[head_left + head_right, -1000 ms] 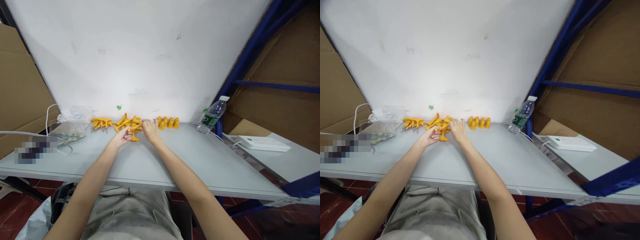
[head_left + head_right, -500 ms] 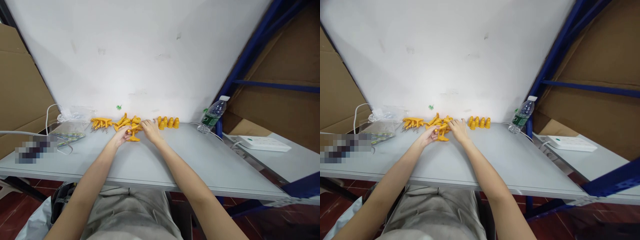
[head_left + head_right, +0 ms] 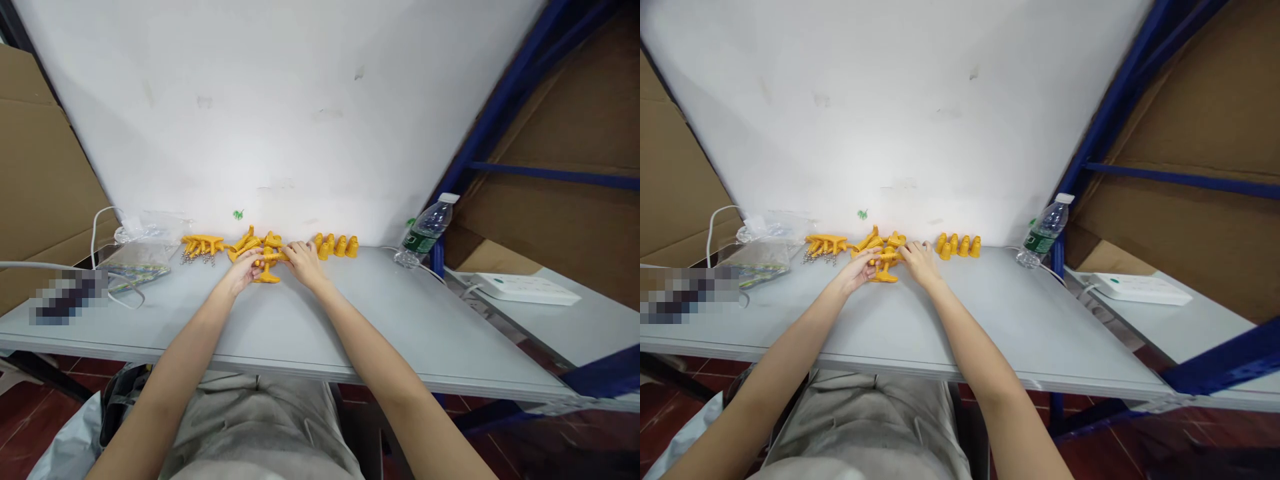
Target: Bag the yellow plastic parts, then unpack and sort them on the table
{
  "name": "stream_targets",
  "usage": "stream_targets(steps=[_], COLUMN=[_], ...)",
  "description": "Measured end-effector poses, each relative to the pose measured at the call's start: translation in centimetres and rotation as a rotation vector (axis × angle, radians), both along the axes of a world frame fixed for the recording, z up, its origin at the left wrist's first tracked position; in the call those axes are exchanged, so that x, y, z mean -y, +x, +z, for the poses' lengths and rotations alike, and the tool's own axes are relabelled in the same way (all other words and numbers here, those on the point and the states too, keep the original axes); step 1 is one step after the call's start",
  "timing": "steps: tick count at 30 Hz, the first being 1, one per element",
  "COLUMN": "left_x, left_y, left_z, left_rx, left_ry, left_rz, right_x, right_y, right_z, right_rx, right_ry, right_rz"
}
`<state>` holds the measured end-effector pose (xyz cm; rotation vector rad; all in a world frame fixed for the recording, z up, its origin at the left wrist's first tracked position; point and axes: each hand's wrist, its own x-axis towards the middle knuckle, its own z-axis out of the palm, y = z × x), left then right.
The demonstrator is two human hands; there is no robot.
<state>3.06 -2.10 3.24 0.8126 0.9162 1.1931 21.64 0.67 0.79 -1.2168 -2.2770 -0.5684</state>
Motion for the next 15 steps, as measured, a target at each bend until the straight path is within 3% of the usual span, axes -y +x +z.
stream_targets(steps=[8, 12, 15], left_x=[-0.1, -0.6, -1.0], left_y=[0.2, -0.1, -0.7], left_z=[-0.3, -0.6, -0.9], left_rx=[0.010, 0.050, 0.065], left_ry=[-0.048, -0.051, -0.038], left_rz=[0.112, 0.149, 0.182], right_x=[-0.2, -0.8, -1.5], right_y=[-0.2, 0.7, 2.5], right_z=[-0.8, -0.6, -0.5], right_rx=[-0.008, -0.067, -0.223], right_ry=[-0.081, -0.041, 0.046], right_rz=[0.086, -0.005, -0.133])
